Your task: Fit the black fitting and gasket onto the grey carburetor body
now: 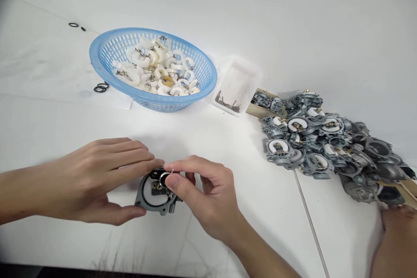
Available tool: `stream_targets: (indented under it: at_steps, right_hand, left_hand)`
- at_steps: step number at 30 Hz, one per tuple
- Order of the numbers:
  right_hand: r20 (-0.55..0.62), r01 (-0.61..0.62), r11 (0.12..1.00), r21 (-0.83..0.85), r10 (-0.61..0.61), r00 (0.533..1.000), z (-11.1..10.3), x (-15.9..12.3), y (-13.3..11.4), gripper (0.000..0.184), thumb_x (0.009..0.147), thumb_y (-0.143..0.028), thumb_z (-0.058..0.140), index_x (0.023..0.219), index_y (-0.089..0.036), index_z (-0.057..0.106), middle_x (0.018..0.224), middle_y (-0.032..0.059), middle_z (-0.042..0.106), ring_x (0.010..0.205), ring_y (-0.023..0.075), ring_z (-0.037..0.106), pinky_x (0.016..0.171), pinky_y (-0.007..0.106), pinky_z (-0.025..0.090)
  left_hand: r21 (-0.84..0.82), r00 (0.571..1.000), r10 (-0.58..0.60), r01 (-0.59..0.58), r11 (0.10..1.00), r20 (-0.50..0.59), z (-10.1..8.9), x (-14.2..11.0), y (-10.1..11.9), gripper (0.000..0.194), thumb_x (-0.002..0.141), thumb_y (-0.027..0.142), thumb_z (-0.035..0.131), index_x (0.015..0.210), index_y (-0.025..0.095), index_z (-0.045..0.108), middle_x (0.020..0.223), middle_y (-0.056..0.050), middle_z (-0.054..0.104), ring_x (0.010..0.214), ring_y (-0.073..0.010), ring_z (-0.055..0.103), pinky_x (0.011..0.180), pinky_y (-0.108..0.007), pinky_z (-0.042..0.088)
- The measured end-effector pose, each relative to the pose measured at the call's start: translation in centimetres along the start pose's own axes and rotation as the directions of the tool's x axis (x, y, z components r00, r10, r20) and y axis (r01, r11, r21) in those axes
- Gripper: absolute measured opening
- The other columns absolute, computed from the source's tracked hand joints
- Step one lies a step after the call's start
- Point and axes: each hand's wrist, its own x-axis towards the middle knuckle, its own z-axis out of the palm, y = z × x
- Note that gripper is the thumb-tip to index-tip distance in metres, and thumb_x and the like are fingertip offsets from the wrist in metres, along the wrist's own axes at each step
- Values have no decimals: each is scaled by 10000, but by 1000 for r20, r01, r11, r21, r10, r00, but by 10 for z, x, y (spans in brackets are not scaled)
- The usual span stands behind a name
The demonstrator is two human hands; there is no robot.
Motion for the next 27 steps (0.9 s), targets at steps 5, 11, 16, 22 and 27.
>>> stream_targets:
  at_steps: [5,11,16,22,27]
  right_hand:
    - [-2,2,1000,-18,-2,1000,0,0,1,191,938,-206,752,1055,-339,824,875,7,758,702,138,557,623,285,464]
    - [14,17,999,-39,-16,1000,-1,1,2,206,935,-207,757,1069,-351,819,870,-4,755,713,134,564,629,277,468]
    - [34,44,998,-44,-43,999,-2,0,2,221,935,-203,756,1091,-350,813,886,-1,764,723,135,580,638,281,482]
    - [34,63,997,-43,-62,998,-2,0,4,245,934,-183,751,1096,-358,810,922,6,781,749,143,599,648,286,494]
    - [27,90,996,-17,-90,996,0,2,6,248,912,-160,765,1073,-341,817,954,20,799,734,142,613,617,274,497]
  left_hand:
    - [-8,1000,-1,1,1000,-3,0,0,0,372,974,400,664,1210,118,605,879,-81,648,751,-226,592,680,-376,509]
    - [-8,1000,-2,2,1000,7,0,1,0,360,979,403,655,1198,121,609,861,-70,635,734,-220,585,668,-363,499]
    - [-7,1000,7,-7,1000,1,-1,1,0,354,985,399,649,1184,109,611,862,-73,636,731,-219,581,660,-364,495]
    - [6,1000,20,-20,1000,-2,-3,3,1,362,1013,426,616,1189,110,603,868,-83,648,748,-228,606,680,-365,509]
    - [-7,1000,14,-14,1000,19,-4,3,0,351,1020,440,608,1173,124,606,870,-77,643,756,-228,604,687,-363,507]
